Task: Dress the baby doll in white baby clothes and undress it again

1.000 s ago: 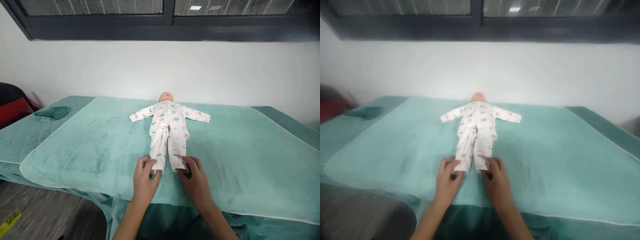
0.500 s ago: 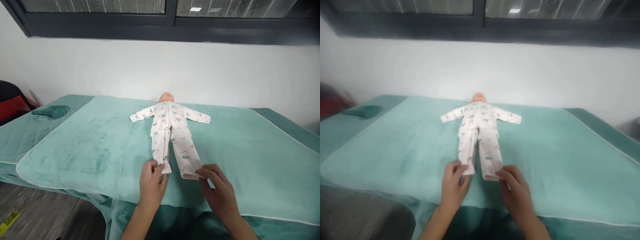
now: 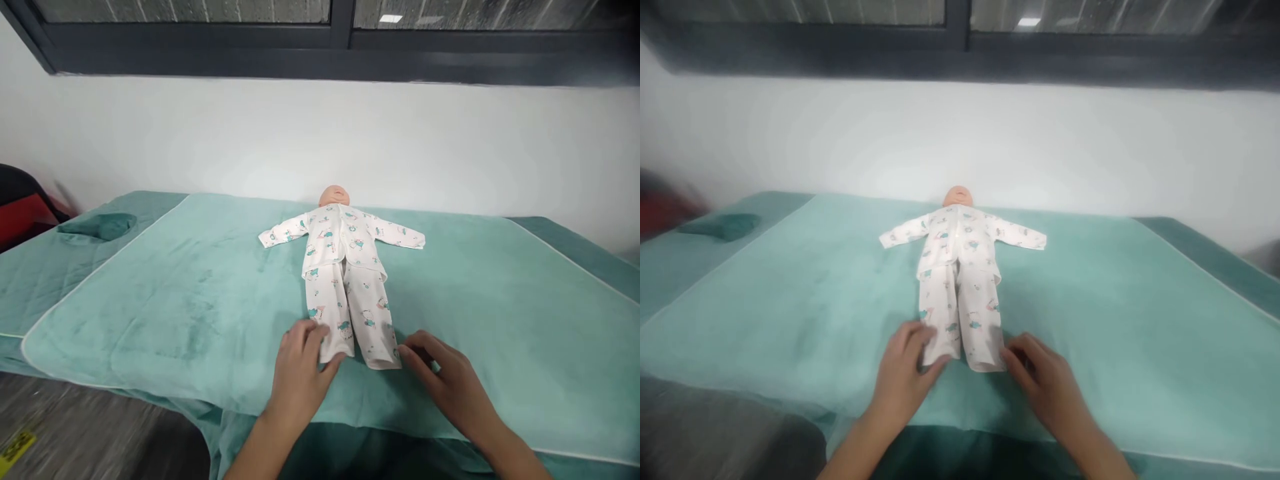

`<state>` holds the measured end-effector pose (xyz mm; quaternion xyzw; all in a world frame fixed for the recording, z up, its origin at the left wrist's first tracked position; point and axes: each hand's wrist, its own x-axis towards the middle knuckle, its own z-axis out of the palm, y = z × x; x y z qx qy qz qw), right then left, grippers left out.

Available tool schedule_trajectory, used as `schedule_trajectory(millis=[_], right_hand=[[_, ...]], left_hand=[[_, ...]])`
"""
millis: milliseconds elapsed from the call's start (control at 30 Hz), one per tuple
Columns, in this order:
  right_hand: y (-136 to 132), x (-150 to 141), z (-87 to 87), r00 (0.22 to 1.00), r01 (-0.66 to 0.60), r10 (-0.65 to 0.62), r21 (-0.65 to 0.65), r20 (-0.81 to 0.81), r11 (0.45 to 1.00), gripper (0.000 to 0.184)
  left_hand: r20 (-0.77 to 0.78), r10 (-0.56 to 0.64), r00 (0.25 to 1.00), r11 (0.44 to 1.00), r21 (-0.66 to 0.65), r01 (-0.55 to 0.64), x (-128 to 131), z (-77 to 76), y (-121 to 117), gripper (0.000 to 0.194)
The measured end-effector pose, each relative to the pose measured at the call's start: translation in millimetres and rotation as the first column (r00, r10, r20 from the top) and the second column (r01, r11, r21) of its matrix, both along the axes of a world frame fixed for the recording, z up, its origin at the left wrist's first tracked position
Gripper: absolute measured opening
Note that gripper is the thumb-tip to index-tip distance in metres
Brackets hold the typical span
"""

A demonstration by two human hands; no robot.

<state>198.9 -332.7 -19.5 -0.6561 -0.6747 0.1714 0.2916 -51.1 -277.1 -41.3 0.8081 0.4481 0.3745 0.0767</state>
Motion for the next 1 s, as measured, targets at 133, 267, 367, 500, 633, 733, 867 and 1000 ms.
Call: schedule_trajectory(millis=[133,267,367,500,633,733,867,1000], right_hand=[[22,-14,10.4,0.995,-0.079,0.081,0.027,-0.056,0.996,0.024],[32,-28,14.1,0.961,-0.263,0.261,-0.01,-0.092,0.965,0.02],[37,-22,13.1,0.952,-0.28,0.268,-0.062,-0.148,0.958,0.024],[79,10,6.7,0.969,-0.167,0.152,-0.064,-0.194,0.984,0.025],[168,62,-6.0,0.949,0.312,-0.293,0.205,-0.117,0.928,0.035],[230,104,-16.8,0.817,0.566,-0.573,0.287,-0.069,0.773,0.053],[269,143,-30.6,0.797,0.589,-0.602,0.165,0.041,0.791,0.044],[275,161,-40.5,0.784,0.559,-0.6,0.238,0.16,0.794,0.046]], left_hand=[[-0.135,-0.021,0.991,0.997,-0.075,0.011,4,-4.5,3,0.04],[-0.181,-0.03,0.983,0.998,-0.064,0.019,7,-5.1,-2,0.041],[-0.143,-0.062,0.988,0.997,-0.058,0.054,5,0.5,-4,0.037],[0.123,-0.218,0.968,0.967,-0.104,0.231,-5,15.0,6,0.02],[0.274,-0.064,0.96,0.982,-0.153,0.109,-30,28.5,66,0.018],[0.149,0.347,0.926,0.928,-0.196,-0.317,-50,31.0,141,0.039],[-0.158,0.542,0.825,0.775,-0.286,-0.564,-64,26.4,221,0.061],[-0.27,0.468,0.842,0.814,-0.241,-0.529,-66,24.4,244,0.053]])
